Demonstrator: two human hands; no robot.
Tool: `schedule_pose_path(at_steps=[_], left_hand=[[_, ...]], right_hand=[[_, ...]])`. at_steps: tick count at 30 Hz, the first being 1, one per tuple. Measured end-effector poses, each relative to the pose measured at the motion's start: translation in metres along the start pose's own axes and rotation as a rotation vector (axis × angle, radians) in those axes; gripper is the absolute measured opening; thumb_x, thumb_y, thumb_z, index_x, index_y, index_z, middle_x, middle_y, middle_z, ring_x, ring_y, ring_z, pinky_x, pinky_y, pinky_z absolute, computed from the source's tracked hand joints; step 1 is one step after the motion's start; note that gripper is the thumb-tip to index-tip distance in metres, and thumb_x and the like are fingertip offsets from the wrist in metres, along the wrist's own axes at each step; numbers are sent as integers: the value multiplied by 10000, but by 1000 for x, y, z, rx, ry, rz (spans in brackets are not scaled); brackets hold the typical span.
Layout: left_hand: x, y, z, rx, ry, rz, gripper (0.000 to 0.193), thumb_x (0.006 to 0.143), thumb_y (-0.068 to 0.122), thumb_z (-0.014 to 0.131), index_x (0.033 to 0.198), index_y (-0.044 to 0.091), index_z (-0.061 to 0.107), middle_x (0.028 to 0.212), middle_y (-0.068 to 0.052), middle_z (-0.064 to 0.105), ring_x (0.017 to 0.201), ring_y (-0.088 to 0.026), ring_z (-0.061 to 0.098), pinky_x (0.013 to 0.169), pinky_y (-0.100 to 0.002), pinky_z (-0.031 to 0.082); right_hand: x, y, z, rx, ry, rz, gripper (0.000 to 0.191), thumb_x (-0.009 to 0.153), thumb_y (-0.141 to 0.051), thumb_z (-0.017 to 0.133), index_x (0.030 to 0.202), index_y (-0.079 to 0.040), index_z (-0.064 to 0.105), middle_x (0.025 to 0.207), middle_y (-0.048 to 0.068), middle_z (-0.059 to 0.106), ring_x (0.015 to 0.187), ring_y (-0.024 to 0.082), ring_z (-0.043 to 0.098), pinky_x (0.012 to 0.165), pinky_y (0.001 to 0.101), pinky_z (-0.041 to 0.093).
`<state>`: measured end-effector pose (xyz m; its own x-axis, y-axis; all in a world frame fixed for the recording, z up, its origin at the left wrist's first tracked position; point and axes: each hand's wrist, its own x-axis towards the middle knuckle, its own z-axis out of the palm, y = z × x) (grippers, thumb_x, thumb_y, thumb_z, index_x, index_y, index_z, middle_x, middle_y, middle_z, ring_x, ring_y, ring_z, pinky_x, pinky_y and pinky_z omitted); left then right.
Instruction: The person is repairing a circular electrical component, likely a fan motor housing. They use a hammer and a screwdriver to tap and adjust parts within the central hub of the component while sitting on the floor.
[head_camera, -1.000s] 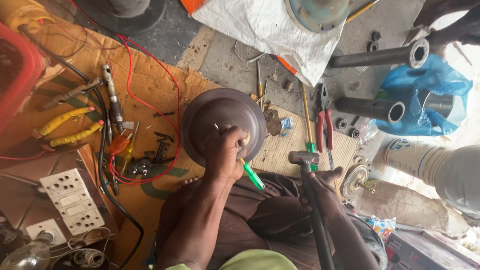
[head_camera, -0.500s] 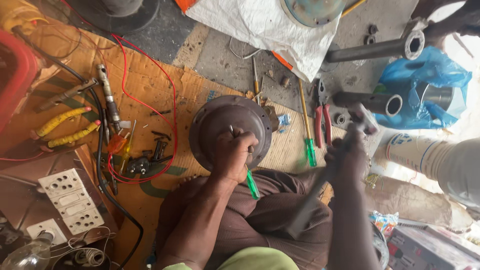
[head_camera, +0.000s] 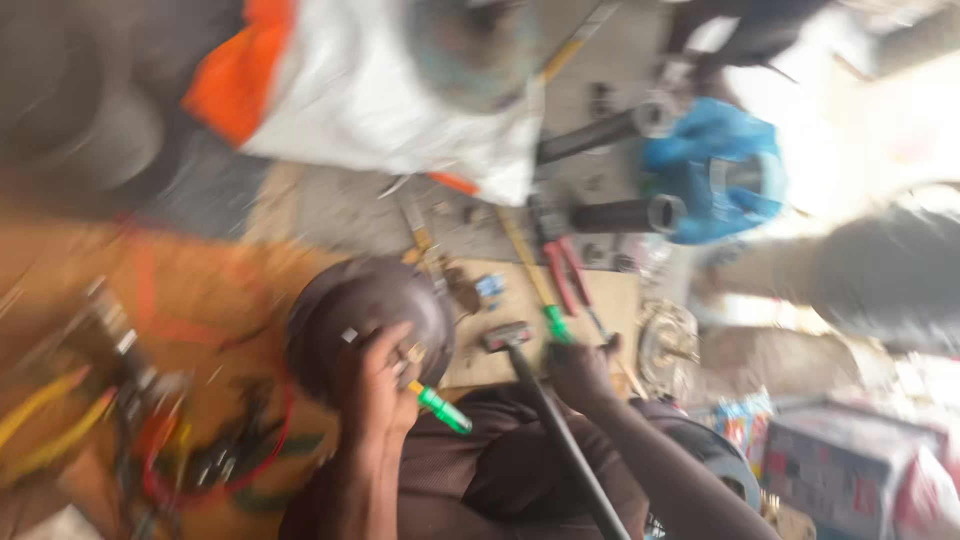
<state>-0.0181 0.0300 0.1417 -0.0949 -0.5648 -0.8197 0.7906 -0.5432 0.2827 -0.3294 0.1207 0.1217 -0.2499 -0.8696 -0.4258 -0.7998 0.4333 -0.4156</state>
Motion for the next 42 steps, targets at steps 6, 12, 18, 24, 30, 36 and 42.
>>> schedule_pose_path(at_steps=[6, 12, 18, 24, 30, 36, 42], left_hand=[[-8, -44, -7, -33, -11, -205, 198, 891, 134, 773, 798, 157, 601, 675, 56, 479, 515, -40, 404, 431, -196, 287], [-38, -62, -1, 507, -153, 17, 140, 818, 91, 773, 790, 13, 660, 654, -11, 564, 570, -111, 541, 489, -261, 449], [-45, -53, 24, 729, -495, -7, 128, 811, 64, 747, 773, 43, 626, 647, -3, 539, 542, -101, 495, 469, -251, 399], [-13, -27, 24, 234, -197, -148, 140, 803, 37, 720, 757, 73, 592, 639, 5, 513, 515, -91, 449, 448, -240, 349], [4, -10, 22, -2, -115, -70, 172, 795, 11, 693, 740, 103, 558, 631, 13, 488, 488, -81, 403, 428, -230, 299], [1, 2, -1, -86, -34, -41, 198, 771, -1, 671, 714, 128, 534, 616, 11, 466, 445, -80, 349, 414, -224, 261], [7, 10, -16, -39, -33, -6, 187, 789, 35, 682, 752, 138, 531, 671, 20, 490, 513, -71, 417, 449, -231, 313]], right_hand=[[-22, -153, 37, 1348, -249, 900, 488, 917, -546, 603, 1145, -142, 754, 1121, 109, 753, 954, 226, 697, 897, 376, 550], [35, -241, -45, 612, -207, 463, 478, 828, -490, 725, 1194, -182, 734, 997, 85, 799, 959, 243, 792, 872, 343, 640], [89, -328, -21, -357, -1073, -475, 543, 671, -415, 827, 1128, -133, 745, 1001, 86, 784, 937, 242, 780, 810, 380, 616], [30, -187, -36, 357, -300, 306, 592, 733, -408, 812, 1221, -107, 666, 1051, 116, 762, 993, 270, 763, 858, 389, 606], [-61, -60, -29, 502, 67, 537, 646, 795, -401, 798, 1314, -81, 587, 1102, 145, 740, 1049, 298, 747, 905, 399, 597], [-17, -42, 2, 154, -193, 379, 730, 804, -412, 803, 1395, -95, 514, 1148, 177, 734, 1101, 329, 733, 963, 415, 574], [-25, -41, 61, -99, -84, 421, 709, 751, -389, 836, 1352, -141, 554, 1249, 236, 581, 1164, 422, 604, 983, 506, 505]])
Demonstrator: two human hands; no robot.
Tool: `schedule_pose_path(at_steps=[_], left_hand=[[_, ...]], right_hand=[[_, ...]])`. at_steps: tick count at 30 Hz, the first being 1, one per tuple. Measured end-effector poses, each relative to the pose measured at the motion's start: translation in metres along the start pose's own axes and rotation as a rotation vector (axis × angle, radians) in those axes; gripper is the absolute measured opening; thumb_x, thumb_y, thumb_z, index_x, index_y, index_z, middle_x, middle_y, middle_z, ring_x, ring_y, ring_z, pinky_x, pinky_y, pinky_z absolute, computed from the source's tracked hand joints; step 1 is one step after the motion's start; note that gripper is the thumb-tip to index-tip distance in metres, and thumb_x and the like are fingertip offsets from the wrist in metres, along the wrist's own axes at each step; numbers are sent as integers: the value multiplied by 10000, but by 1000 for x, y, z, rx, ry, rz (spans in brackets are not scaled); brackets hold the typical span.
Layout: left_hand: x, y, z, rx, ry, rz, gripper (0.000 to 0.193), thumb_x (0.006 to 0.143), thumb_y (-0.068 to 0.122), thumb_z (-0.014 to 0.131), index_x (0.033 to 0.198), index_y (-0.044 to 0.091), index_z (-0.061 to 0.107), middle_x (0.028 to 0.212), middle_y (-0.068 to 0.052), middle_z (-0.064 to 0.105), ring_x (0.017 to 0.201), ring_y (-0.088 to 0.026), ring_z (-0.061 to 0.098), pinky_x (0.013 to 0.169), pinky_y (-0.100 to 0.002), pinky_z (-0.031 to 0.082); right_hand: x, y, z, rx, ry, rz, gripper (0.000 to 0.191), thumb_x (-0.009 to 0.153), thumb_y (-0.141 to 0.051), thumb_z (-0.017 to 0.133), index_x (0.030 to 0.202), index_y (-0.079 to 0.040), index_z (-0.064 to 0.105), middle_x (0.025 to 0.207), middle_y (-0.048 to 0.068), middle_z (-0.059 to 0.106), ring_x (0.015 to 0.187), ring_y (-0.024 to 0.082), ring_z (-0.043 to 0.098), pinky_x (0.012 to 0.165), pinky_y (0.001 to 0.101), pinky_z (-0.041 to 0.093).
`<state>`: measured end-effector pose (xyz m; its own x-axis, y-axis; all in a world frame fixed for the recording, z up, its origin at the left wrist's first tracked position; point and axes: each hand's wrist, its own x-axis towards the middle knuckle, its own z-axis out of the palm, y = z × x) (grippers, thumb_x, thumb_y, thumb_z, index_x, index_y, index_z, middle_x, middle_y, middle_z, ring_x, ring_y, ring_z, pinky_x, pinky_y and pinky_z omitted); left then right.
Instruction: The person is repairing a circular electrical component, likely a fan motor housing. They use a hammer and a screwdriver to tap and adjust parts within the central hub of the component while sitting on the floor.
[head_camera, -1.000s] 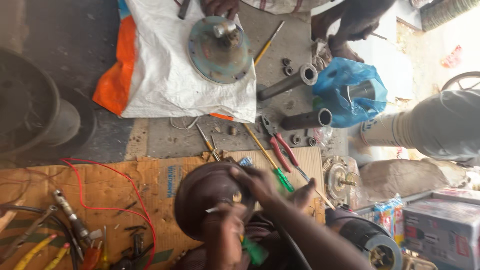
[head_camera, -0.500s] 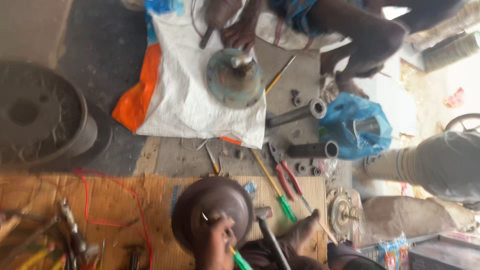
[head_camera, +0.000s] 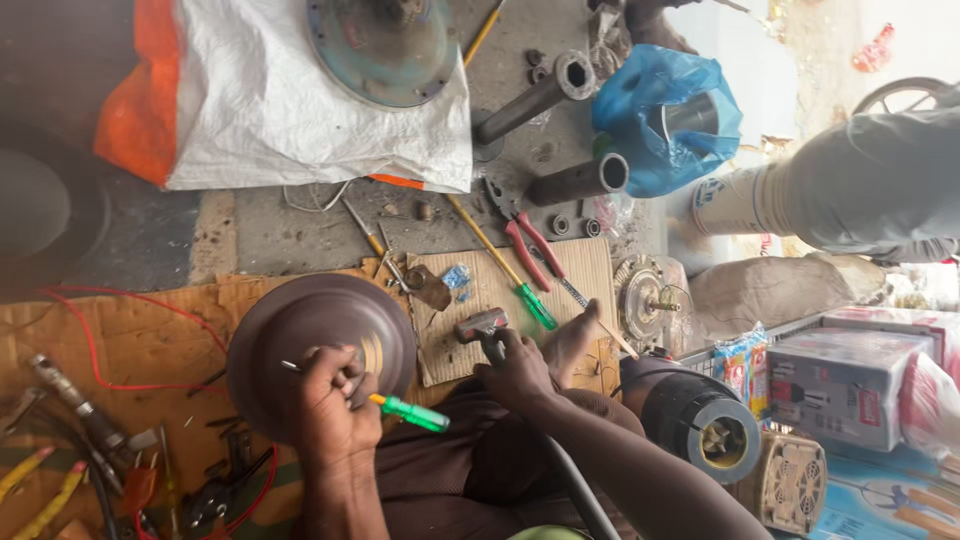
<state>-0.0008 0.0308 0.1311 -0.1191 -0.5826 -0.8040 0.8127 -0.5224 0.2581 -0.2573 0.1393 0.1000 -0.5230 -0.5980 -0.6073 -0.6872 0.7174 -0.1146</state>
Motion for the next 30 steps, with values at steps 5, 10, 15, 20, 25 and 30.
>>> schedule_pose_path(at_steps=[5, 10, 15, 20, 25, 30], left_hand=[[-8, -4, 1, 39, 31, -20, 184, 781, 47, 720, 809, 171, 588, 742, 44, 534, 656, -71, 510, 523, -237, 388], [-12, -13, 11, 175, 71, 2, 127, 743, 52, 724, 730, 136, 630, 703, 21, 567, 589, -92, 543, 471, -257, 440], [-14, -6, 27, 70, -78, 22, 234, 787, 51, 753, 689, 128, 555, 653, 9, 548, 516, -71, 473, 416, -219, 323], [-21, 2, 36, 181, 53, -66, 111, 830, 197, 739, 738, 153, 698, 633, 45, 537, 519, -55, 492, 454, -226, 384], [-16, 1, 36, 289, 25, 22, 340, 888, 374, 730, 672, 152, 592, 599, 47, 484, 488, -61, 423, 444, -228, 333], [-11, -4, 37, 134, -23, -34, 315, 903, 338, 750, 698, 190, 562, 623, 70, 454, 528, -58, 409, 474, -232, 317]], right_hand=[[18, 8, 18, -135, 90, 29, 817, 777, -413, 823, 1432, -91, 456, 1130, 270, 632, 1042, 443, 653, 861, 536, 539], [20, 11, -15, -37, 215, -224, 493, 819, -359, 778, 1220, -86, 689, 949, 170, 758, 871, 349, 745, 756, 490, 576], [-18, -23, -90, 424, -141, -45, 467, 972, -330, 632, 1343, -47, 617, 929, 91, 734, 739, 176, 696, 707, 307, 570], [-59, -84, -132, 597, -360, -146, 480, 981, -317, 592, 1407, -95, 593, 822, 36, 671, 651, 88, 607, 558, 270, 519], [-75, -134, -122, 750, -160, -262, 404, 988, -285, 628, 1326, -64, 643, 785, 9, 684, 628, 104, 591, 561, 276, 488], [-70, -144, -116, 326, -160, -135, 426, 1002, -311, 604, 1338, -53, 646, 806, 25, 701, 650, 101, 614, 584, 274, 514]])
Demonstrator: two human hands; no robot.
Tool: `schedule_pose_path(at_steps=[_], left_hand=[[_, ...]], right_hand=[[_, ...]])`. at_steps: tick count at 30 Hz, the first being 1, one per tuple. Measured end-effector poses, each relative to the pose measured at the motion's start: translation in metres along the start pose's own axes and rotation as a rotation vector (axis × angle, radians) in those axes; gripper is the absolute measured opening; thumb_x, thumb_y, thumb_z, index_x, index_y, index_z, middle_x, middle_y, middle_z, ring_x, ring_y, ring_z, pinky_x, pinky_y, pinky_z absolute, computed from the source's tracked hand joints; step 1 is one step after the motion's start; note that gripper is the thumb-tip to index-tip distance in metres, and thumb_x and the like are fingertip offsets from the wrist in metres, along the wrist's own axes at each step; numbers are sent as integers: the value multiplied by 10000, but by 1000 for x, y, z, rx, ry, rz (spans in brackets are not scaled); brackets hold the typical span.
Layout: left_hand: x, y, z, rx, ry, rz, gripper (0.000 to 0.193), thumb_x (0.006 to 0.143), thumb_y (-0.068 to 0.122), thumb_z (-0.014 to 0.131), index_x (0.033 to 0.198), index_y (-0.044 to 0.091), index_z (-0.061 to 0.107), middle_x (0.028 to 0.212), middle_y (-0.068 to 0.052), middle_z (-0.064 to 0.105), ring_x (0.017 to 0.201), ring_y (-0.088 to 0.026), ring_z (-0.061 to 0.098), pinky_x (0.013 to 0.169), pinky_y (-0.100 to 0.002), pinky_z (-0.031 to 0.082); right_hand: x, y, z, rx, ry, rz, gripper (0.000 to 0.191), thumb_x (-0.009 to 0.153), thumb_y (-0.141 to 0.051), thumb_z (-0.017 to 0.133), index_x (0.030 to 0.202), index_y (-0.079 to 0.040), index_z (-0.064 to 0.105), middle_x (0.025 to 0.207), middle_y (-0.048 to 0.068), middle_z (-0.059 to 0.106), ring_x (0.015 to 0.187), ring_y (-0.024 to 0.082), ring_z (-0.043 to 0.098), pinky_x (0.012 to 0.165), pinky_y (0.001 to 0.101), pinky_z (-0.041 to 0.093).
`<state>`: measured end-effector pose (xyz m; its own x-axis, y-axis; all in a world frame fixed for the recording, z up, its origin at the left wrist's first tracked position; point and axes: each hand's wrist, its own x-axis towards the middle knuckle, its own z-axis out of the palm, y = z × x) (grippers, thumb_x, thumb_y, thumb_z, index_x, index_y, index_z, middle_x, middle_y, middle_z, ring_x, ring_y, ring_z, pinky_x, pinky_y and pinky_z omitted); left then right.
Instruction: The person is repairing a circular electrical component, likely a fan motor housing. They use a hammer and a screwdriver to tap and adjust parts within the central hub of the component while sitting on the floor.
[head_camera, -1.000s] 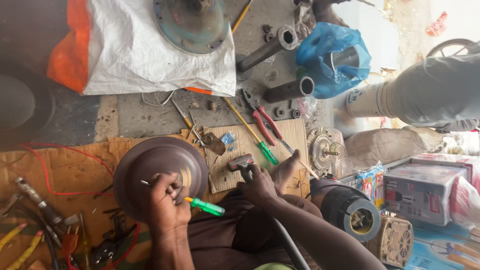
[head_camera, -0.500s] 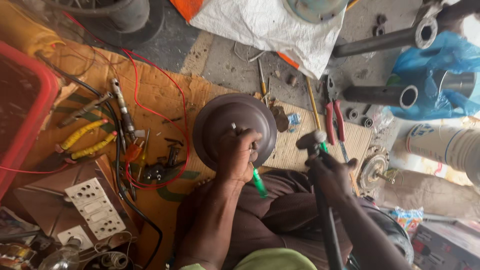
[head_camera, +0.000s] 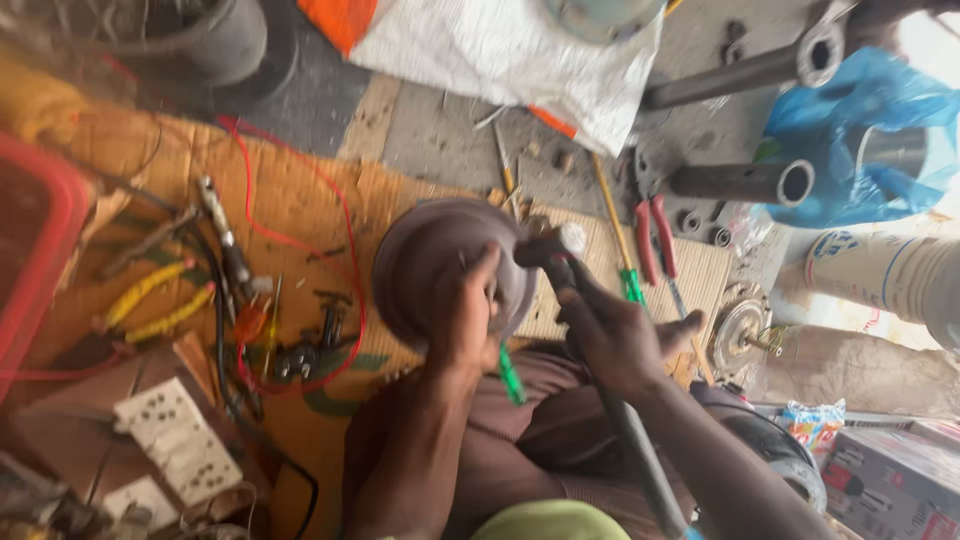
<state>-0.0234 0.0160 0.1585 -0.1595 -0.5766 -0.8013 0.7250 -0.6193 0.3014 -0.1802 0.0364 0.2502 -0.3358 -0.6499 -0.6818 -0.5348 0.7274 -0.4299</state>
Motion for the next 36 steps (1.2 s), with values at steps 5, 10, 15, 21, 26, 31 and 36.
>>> schedule_pose_path(at_steps=[5, 10, 15, 21, 26, 31, 36], left_hand=[[-1, 3, -5, 142, 96, 87, 344, 908, 299, 739, 688, 122, 542, 619, 39, 444, 523, -75, 391, 469, -254, 327], [-2, -1, 0, -9, 36, 59, 239, 889, 254, 745, 770, 181, 551, 667, 79, 429, 565, -37, 387, 510, -232, 325], [-3, -3, 0, -9, 61, 2, 191, 885, 234, 736, 766, 179, 597, 675, 87, 498, 566, -29, 436, 520, -226, 361], [-6, -2, 2, 13, 38, 4, 308, 906, 232, 736, 677, 152, 546, 613, 62, 459, 503, -65, 443, 466, -241, 364], [-7, 4, -4, -106, 16, 4, 275, 881, 194, 736, 679, 152, 554, 569, 52, 418, 464, -65, 406, 405, -233, 263], [-4, 12, -8, -172, 18, -17, 341, 898, 206, 727, 657, 171, 488, 571, 40, 430, 455, -63, 394, 409, -224, 273], [-1, 3, -5, -117, 49, -27, 294, 888, 224, 725, 677, 157, 532, 579, 49, 426, 474, -65, 417, 414, -229, 283]], right_hand=[[-4, 12, -29, 251, 141, -40, 451, 1016, -337, 579, 1350, -42, 649, 827, 41, 718, 673, 97, 638, 608, 272, 539], [-7, 17, -34, 259, 140, -26, 503, 1007, -346, 573, 1422, -65, 609, 850, 51, 722, 665, 93, 648, 607, 265, 549], [-4, 16, -35, 295, 141, -82, 482, 1016, -339, 573, 1393, -43, 620, 850, 56, 719, 644, 105, 638, 580, 273, 535], [20, 20, -6, 365, 166, -246, 420, 1121, -370, 558, 1179, 32, 664, 783, 62, 677, 639, 112, 613, 660, 238, 356], [38, 37, -16, 159, 47, 104, 434, 1006, -382, 544, 1239, -40, 676, 749, 42, 711, 573, 129, 625, 542, 273, 522], [34, 61, -29, 278, 91, 49, 471, 1022, -395, 559, 1275, -16, 680, 767, 56, 679, 584, 110, 583, 525, 282, 484], [30, 54, -27, 259, 56, 82, 434, 993, -382, 572, 1210, -21, 676, 762, 65, 705, 570, 120, 617, 515, 290, 510]])
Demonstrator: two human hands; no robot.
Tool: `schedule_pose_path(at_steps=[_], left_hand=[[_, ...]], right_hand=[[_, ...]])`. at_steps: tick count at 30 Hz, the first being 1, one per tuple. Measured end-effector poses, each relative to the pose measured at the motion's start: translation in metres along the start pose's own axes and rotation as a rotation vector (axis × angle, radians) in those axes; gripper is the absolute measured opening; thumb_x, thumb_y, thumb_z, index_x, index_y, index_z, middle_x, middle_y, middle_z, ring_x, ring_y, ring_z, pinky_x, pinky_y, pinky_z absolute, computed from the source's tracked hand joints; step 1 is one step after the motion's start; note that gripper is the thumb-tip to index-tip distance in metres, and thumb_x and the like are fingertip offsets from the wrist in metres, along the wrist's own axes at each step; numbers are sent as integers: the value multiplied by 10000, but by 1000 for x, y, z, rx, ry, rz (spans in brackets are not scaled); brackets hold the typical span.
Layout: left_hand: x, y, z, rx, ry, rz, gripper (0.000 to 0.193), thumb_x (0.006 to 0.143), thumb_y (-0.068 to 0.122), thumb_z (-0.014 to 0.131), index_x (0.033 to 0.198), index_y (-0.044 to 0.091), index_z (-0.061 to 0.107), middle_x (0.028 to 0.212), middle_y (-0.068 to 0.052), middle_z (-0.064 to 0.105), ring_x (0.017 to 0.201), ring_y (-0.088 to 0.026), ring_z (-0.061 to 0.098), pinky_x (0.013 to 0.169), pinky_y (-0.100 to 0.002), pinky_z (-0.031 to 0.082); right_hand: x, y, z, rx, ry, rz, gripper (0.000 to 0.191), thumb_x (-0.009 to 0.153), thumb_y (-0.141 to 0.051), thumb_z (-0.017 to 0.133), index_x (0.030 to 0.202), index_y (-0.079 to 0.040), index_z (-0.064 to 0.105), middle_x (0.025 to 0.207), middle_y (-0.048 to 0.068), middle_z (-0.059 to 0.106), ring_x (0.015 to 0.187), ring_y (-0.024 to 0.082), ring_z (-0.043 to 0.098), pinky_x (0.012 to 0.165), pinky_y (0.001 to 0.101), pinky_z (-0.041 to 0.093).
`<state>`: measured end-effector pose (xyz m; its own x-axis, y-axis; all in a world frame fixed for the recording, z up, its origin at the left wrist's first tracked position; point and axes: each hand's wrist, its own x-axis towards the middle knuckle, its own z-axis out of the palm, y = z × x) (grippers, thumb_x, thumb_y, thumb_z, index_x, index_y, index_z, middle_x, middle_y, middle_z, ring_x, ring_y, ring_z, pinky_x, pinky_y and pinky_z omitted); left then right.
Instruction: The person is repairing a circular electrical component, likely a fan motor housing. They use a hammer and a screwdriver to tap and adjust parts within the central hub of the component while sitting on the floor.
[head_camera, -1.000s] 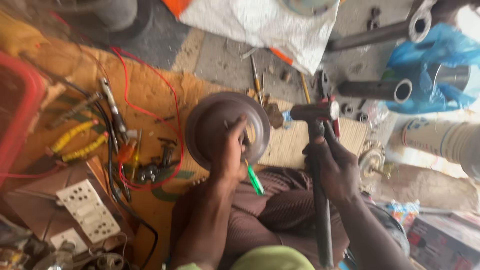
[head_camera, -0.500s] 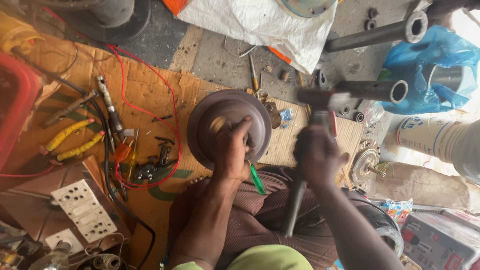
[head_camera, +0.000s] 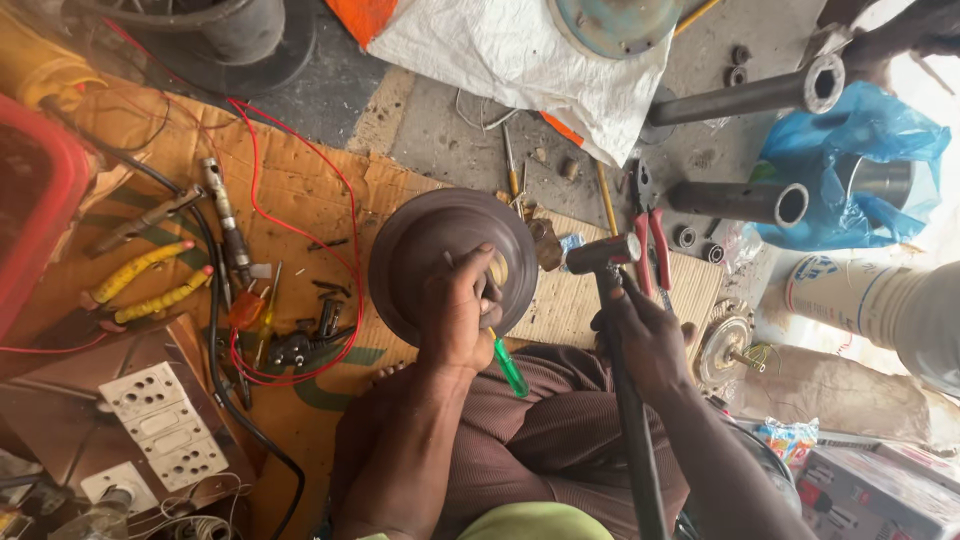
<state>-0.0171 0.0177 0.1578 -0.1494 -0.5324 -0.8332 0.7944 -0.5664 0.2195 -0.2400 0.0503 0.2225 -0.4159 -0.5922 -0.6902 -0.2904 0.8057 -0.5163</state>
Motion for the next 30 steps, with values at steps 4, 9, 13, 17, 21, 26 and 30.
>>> schedule_pose_path(at_steps=[4, 9, 13, 17, 21, 26, 30], left_hand=[[6, -13, -9, 205, -30, 20, 359, 895, 240, 760, 647, 128, 526, 585, 25, 458, 469, -83, 369, 415, -249, 264], [6, -12, 3, 177, 83, -39, 125, 852, 245, 720, 771, 160, 676, 708, 71, 562, 627, -72, 517, 544, -263, 421], [4, 8, 28, 130, -87, 105, 181, 866, 240, 747, 776, 131, 634, 696, 39, 539, 627, -89, 498, 553, -261, 396], [0, 18, 10, 14, 110, 19, 141, 843, 249, 718, 765, 158, 644, 665, 58, 534, 581, -59, 463, 516, -251, 373], [7, 4, -14, -34, -42, 56, 291, 862, 219, 761, 677, 158, 544, 587, 45, 461, 444, -67, 362, 411, -238, 256], [7, -15, -9, 217, -58, 38, 127, 840, 155, 738, 737, 89, 702, 615, 30, 542, 479, -37, 403, 439, -226, 267], [-2, -12, 0, 207, -58, 3, 212, 838, 156, 726, 668, 77, 626, 577, 3, 537, 426, -66, 386, 406, -251, 266]], right_hand=[[-13, -36, -16, 116, -17, -234, 378, 1033, -351, 581, 1108, 14, 646, 802, 55, 679, 624, 112, 618, 558, 282, 520], [-13, -60, 4, 170, 184, -377, 360, 1108, -414, 469, 1131, -93, 629, 796, 48, 661, 683, 98, 605, 582, 229, 401], [9, -28, 9, -158, -88, -66, 379, 1090, -417, 483, 1188, -92, 652, 804, 76, 687, 691, 121, 623, 602, 236, 387], [20, 39, -27, 76, -35, 131, 416, 1072, -398, 496, 1162, -32, 673, 807, 97, 690, 632, 153, 629, 553, 290, 475], [30, 85, -41, 6, -51, 234, 438, 1038, -416, 506, 1167, -38, 685, 784, 119, 687, 559, 175, 613, 500, 309, 496], [28, 87, -27, 146, -87, 403, 557, 1043, -448, 542, 1254, 65, 590, 765, 129, 656, 540, 197, 596, 470, 314, 495], [18, 90, -25, 117, -157, 331, 507, 990, -412, 552, 1348, -57, 599, 739, 82, 645, 523, 169, 584, 452, 295, 479]])
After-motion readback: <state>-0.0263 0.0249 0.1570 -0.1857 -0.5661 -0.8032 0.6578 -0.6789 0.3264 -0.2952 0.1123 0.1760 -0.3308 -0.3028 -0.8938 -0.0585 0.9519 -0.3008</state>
